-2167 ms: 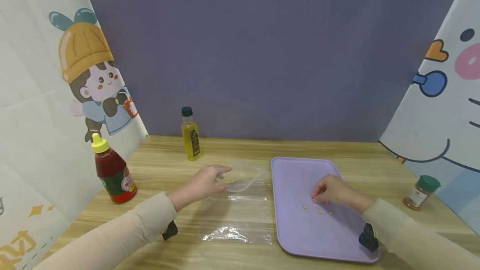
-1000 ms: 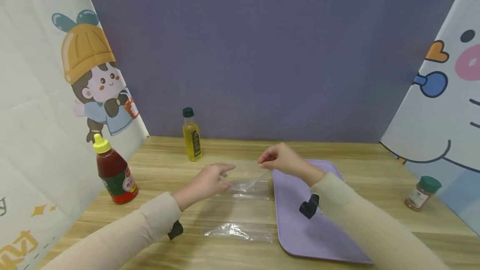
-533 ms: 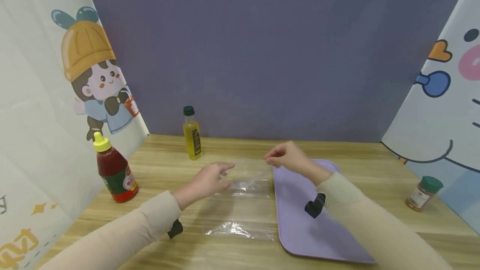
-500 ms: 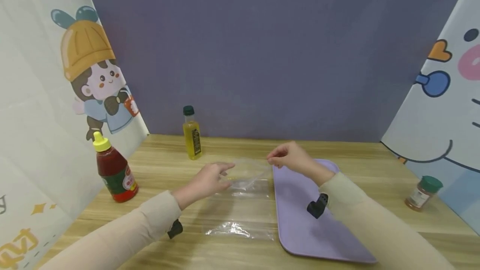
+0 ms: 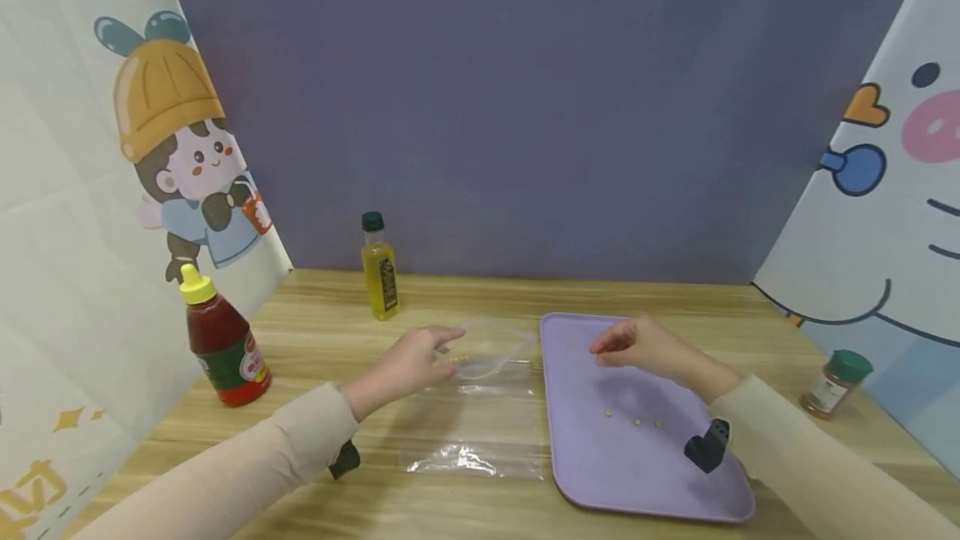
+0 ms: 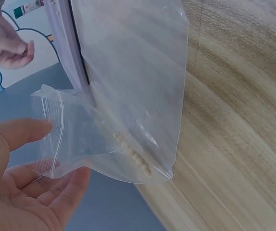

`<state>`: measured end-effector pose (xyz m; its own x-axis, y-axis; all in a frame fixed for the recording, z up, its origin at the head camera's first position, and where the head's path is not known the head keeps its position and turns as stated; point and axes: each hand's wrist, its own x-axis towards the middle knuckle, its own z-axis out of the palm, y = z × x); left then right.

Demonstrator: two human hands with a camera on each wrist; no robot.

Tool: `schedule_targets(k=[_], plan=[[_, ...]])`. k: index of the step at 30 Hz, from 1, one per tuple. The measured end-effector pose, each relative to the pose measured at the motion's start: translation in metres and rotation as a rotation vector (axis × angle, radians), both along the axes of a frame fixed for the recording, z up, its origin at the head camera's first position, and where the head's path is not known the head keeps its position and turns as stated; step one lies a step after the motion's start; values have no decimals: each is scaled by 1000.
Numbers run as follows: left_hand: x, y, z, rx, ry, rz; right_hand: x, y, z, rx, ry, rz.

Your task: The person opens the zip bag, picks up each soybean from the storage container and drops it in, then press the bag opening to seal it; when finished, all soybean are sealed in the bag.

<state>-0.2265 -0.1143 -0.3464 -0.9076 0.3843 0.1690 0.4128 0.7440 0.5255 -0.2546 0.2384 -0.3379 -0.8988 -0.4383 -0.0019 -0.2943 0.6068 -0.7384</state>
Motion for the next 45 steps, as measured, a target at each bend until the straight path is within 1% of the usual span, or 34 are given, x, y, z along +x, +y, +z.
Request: schedule_targets(k=[2, 6, 8, 11, 14, 17, 25, 31, 34, 38, 43, 45], plan=[[0, 0, 0, -1, -7, 3, 2, 6, -8, -4, -1, 23], [1, 1, 1, -2, -20, 7, 5, 13, -22, -23, 11, 110], [2, 1, 1, -5, -22, 6, 7, 15, -28, -17, 22, 146], [2, 1, 1, -7, -24, 4, 9, 17, -34, -12, 12, 179], [2, 1, 1, -12, -23, 5, 10, 17, -39, -13, -5, 191], [2, 1, 2, -10, -24, 3, 9, 16, -44, 6, 4, 202], [1, 1, 2, -10, -22, -4, 9, 10, -47, 94, 75, 181], [2, 0, 2, -12, -8, -5, 6, 9, -46, 113, 127, 208], [2, 0, 1, -16, -2, -2, 5, 9, -42, 112, 144, 187], [2, 1, 1, -20, 13, -1, 1, 7, -34, 74, 126, 125], [3, 0, 2, -25, 14, -5, -6, -4, -21, -17, 74, 35], [3, 0, 2, -23, 13, -10, -9, -12, -15, -58, 68, 3]])
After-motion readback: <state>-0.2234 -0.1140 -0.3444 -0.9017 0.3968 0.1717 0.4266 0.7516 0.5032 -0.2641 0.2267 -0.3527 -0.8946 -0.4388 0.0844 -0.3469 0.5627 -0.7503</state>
